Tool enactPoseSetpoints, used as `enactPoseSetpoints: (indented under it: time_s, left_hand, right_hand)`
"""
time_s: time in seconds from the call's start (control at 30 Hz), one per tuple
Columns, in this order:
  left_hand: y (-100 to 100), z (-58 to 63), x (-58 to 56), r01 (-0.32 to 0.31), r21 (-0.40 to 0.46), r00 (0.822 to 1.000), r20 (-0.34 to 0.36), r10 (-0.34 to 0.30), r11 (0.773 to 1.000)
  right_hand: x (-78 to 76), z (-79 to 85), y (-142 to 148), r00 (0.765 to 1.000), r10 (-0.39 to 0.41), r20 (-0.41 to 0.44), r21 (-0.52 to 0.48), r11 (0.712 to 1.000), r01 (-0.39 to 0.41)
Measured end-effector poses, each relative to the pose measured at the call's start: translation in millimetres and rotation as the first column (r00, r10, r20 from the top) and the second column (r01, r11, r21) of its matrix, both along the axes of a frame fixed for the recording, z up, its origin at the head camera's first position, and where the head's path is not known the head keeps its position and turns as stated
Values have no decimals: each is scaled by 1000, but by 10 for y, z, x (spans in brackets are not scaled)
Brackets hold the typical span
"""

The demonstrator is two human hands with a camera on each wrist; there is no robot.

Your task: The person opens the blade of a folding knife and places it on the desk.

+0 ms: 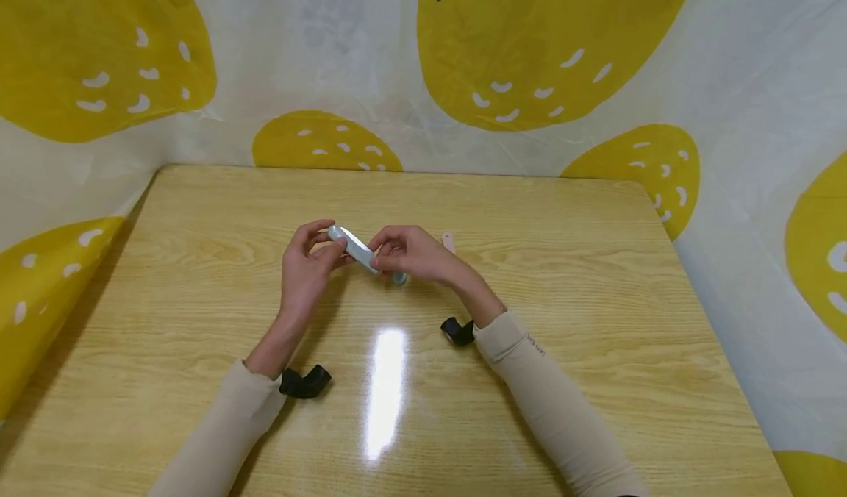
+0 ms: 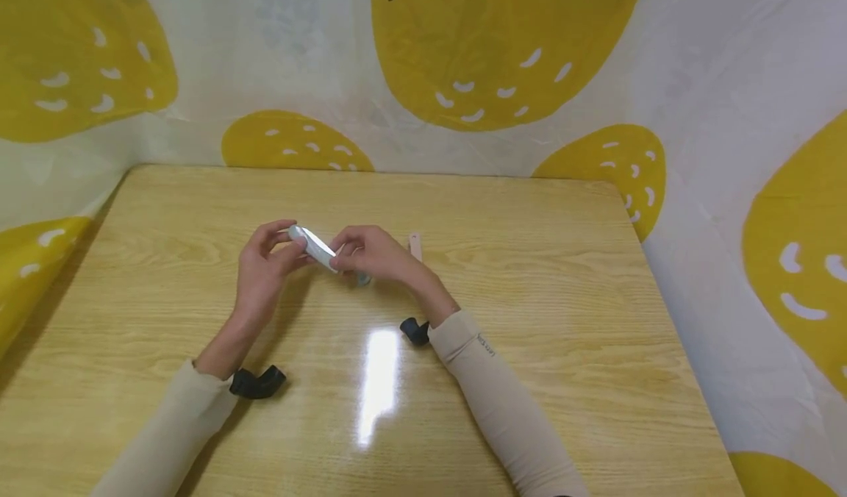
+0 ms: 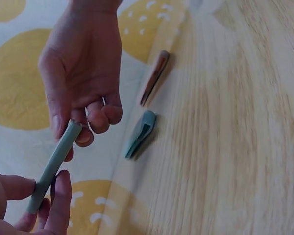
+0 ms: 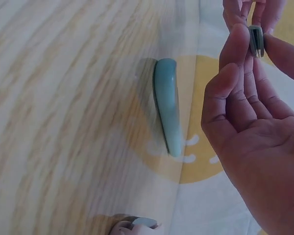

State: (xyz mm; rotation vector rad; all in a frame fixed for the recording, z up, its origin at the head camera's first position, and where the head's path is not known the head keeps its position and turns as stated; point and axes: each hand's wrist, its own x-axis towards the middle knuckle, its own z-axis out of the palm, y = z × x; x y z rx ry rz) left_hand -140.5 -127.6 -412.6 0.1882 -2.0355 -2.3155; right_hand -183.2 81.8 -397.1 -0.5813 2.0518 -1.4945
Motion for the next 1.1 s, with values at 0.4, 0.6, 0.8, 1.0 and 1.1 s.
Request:
enactPoseSetpoints:
  time_s: [0.4, 0.6, 0.8, 1.0, 1.1]
  left_hand:
    - [10, 31, 33, 28, -42, 1000, 3, -28, 999]
    - [23, 28, 51, 53, -58, 998, -17, -54, 997]
    - [29, 17, 48, 57, -76, 998, -13, -58, 995]
    - [45, 9, 48, 60, -72, 998, 1, -60, 996]
    - [50, 4, 46, 53, -53, 999, 5, -53, 997]
  right_hand:
    - [-21, 37, -106, 978, -11, -210, 83, 996, 29]
    - [-18, 33, -140, 985, -50, -167, 69, 996, 62]
    - [-11, 33, -154, 990, -74, -116, 47, 996, 80]
    - [-16, 21, -146, 991, -106, -85, 41, 993, 110]
    - [-23, 9, -130, 990, -127, -62, 9, 992, 128]
